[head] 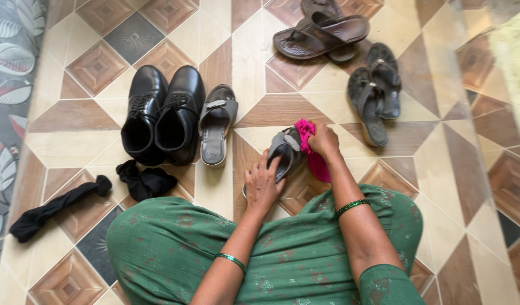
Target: The person sits on the floor and wipes several pairs of shoes with a pink cloth. They handle black lace-up shoes, gray slip-ons, and dark sandals, wiping the uppers and soles of each item one at a time.
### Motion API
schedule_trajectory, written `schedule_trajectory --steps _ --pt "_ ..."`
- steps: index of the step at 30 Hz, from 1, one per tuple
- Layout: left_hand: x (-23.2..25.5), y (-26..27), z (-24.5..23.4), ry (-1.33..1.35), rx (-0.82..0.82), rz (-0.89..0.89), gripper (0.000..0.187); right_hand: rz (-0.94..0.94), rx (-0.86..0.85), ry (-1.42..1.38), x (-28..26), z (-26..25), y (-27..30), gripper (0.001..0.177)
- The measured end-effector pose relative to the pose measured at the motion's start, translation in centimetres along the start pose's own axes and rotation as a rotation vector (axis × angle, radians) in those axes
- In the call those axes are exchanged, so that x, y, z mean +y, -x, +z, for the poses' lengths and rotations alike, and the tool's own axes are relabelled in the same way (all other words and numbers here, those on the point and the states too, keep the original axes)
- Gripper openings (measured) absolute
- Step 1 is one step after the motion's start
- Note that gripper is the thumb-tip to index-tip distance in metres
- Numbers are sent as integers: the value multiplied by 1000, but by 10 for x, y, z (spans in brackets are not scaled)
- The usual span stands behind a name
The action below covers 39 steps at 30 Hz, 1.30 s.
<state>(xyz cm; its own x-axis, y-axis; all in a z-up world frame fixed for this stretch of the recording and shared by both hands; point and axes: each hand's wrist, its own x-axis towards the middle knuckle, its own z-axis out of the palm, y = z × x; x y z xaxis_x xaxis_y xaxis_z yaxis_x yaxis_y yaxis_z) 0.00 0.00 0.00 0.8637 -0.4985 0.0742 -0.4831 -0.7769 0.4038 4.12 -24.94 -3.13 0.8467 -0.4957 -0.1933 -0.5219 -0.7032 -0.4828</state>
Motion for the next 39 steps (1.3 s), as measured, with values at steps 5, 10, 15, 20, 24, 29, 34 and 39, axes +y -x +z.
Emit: schedule_trajectory --steps 5,10,15,20,24,29,34,39 --pt "-1 0 5 26 41 -54 75 -3 -285 176 28 1 17 41" --pt "3 2 -6 -40 -27 -130 94 -21 -403 208 15 -20 45 42" --pt "-10 1 -6 40 -294 -248 111 56 -89 130 7 -61 67 41" --pt "-45 -16 18 663 -354 -212 117 -238 95 -8 -23 -69 86 44" --pt "-57 -16 17 639 -376 -96 117 -389 109 -4 -47 -67 96 39" --pt "-41 -16 -16 308 -529 -213 88 -569 17 85 -77 -63 109 31" --pt "-48 -12 5 496 -334 -89 78 -540 85 36 -94 -50 102 46" --pt "-48 -11 39 467 -190 -75 67 -521 269 0 -89 -51 83 35"
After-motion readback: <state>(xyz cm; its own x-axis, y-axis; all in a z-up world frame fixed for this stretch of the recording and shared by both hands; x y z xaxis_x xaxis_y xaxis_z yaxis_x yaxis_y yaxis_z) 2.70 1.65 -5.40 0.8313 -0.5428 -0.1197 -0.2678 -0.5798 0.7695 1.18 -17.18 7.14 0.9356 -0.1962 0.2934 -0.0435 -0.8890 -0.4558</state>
